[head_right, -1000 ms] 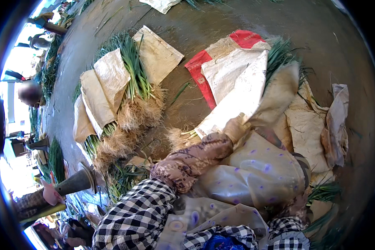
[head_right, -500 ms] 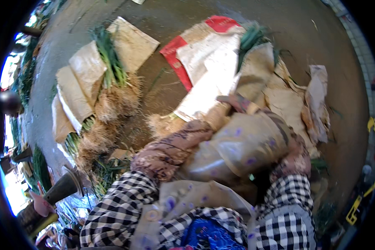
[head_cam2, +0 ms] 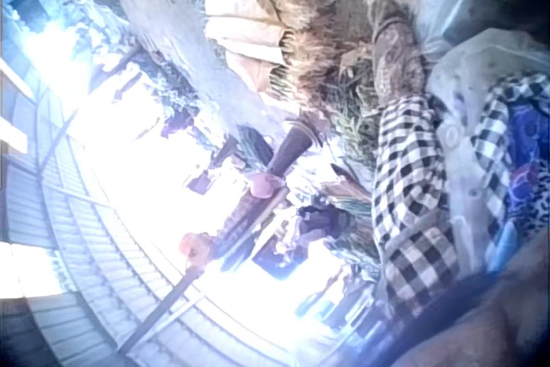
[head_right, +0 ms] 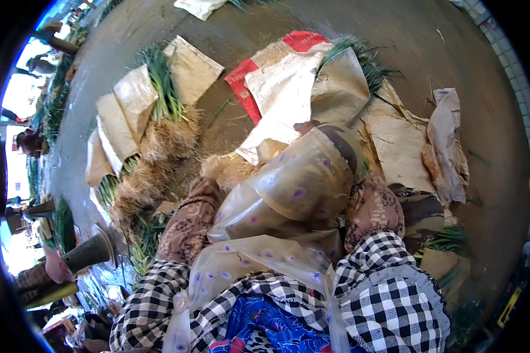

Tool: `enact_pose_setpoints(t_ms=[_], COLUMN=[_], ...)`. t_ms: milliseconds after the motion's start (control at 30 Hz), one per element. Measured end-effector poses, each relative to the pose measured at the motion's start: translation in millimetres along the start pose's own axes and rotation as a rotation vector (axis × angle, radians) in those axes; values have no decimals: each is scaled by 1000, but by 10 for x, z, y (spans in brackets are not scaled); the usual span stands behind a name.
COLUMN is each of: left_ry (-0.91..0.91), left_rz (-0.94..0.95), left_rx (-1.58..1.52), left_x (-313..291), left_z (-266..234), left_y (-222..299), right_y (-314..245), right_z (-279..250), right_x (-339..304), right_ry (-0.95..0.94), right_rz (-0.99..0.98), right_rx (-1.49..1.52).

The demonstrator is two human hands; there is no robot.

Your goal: The person cleans and sorts bunches of scallions by hand, and then wraps them in paper to place them with other processed bunches on the floor.

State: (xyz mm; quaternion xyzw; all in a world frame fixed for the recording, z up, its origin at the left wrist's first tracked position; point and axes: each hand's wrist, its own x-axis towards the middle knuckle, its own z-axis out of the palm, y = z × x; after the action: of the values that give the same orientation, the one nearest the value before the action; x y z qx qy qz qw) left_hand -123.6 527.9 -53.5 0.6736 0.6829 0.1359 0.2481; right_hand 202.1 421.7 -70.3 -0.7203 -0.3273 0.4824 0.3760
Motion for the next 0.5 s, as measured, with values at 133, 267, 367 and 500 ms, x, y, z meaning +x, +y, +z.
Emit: enact_pose_setpoints(t_ms=[133, 267, 367, 500], left_ry=[-288, -507, -613, -671], left_rz=[-11, 57, 68, 44], left_rx=[-183, -413, -570, -769], left_x=[-142, -220, -260, -220], left_z=[-137, -211, -388, -496], left_y=[-334, -235, -283, -494], right_y=[-274, -575, -832, -1123], right_z=[54, -70, 7, 238], right_x=[-108, -145, -57, 328], right_ry=[-41, -46, -43, -3], right_rz=[-66, -131, -221, -390], right_rx=[-75, -218, -385, -676])
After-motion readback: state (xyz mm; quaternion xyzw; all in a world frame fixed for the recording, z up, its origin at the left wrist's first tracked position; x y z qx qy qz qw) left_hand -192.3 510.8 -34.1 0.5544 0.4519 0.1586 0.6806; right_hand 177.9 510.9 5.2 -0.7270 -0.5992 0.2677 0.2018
